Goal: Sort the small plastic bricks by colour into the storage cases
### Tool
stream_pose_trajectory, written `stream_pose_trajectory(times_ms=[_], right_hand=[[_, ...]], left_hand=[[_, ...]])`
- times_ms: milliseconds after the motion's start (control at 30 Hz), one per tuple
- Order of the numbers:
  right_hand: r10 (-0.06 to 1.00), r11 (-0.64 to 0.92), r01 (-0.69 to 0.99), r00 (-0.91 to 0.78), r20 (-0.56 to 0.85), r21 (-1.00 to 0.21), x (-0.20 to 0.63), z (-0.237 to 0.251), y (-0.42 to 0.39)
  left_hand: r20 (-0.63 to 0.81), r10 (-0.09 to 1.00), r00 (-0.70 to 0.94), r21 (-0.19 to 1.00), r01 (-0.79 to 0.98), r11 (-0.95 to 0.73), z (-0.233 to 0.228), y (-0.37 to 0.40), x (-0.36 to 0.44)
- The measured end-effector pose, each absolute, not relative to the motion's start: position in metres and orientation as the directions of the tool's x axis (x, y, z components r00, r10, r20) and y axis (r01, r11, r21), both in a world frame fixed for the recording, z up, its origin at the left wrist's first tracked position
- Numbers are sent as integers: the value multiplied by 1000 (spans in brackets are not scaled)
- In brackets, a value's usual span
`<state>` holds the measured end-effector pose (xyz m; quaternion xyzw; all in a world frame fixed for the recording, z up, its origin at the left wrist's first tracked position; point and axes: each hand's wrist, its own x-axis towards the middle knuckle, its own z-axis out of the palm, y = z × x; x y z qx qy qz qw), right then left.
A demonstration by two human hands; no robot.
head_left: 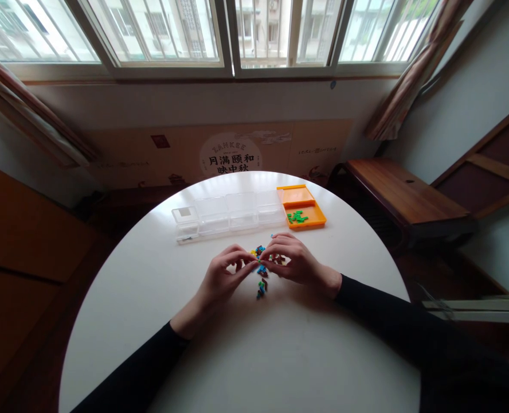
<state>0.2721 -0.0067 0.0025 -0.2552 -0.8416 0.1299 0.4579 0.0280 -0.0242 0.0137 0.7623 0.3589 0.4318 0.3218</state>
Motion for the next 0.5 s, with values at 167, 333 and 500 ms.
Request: stream_pose_trajectory(times_ms=[167,333,500], right_hand=[[578,815,274,-451,680,-511,273,-2,-6],[577,815,254,-440,688,-521,273,-1,-7],[603,798,303,-396,693,-521,281,1,-8]], left_hand=[[478,790,384,764,263,-590,11,-23,28],[508,766,394,730,276,-625,11,-23,27],[555,697,455,532,450,-717,9,-18,15]])
